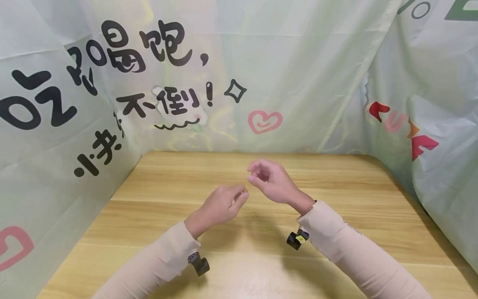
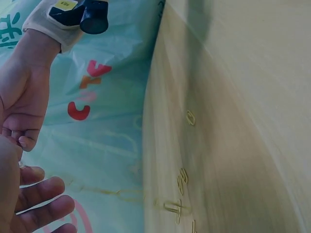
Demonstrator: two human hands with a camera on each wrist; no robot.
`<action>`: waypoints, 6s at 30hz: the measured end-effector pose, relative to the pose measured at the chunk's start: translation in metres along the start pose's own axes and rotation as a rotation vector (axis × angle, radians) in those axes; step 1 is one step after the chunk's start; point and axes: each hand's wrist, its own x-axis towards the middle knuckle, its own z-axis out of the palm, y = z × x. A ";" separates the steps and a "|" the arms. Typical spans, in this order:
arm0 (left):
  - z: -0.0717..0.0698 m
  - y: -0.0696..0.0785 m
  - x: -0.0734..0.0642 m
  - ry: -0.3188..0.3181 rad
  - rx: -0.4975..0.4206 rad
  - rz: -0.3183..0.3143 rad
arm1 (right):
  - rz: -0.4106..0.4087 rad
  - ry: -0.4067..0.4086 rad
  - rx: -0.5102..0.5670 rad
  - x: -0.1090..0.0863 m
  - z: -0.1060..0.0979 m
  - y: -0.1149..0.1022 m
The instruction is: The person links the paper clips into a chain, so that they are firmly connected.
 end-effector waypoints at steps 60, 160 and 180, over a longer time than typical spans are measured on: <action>-0.015 -0.001 -0.002 0.133 -0.228 -0.089 | 0.176 -0.145 -0.066 -0.020 0.020 0.067; -0.012 -0.002 -0.002 0.106 -0.183 -0.084 | 0.055 -0.480 -0.246 -0.039 -0.002 0.063; -0.009 -0.004 0.002 0.095 -0.226 -0.076 | 0.078 -0.331 -0.071 -0.023 -0.016 0.040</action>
